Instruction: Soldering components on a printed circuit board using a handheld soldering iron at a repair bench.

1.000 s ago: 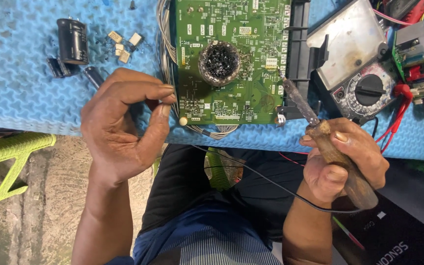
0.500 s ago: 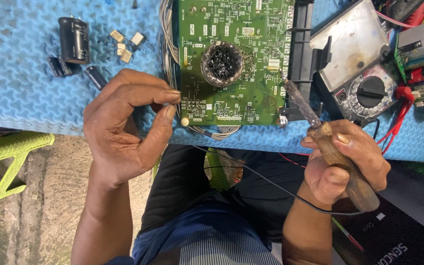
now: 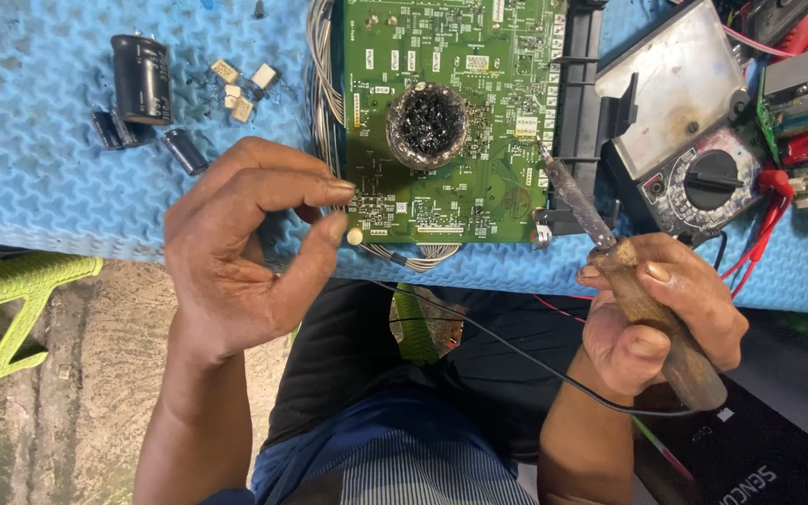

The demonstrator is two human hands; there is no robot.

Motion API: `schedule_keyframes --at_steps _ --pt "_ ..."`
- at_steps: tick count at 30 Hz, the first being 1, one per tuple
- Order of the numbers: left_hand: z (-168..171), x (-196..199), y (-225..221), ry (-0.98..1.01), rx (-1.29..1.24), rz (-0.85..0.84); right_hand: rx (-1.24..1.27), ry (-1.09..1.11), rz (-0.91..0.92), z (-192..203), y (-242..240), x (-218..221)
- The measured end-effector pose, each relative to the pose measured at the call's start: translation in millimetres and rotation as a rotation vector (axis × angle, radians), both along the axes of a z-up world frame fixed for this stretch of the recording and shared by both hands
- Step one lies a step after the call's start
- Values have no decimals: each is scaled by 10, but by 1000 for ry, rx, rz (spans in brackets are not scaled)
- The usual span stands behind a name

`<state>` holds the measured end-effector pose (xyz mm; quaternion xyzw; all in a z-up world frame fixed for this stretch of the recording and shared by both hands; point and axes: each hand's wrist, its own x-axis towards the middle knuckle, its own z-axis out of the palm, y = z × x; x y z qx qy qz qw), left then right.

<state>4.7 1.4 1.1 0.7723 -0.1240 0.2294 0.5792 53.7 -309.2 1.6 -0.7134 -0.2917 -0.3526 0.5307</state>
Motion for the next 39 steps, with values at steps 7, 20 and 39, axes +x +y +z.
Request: schedule_keyframes --at_steps 7,20,39 --pt "-37 36 7 -159 198 -164 -8 -31 34 -6 -38 28" --pt "101 33 -107 -178 499 -213 -28 -31 39 65 8 59" --pt "186 190 -410 -193 845 -191 -62 45 63 201 4 29"
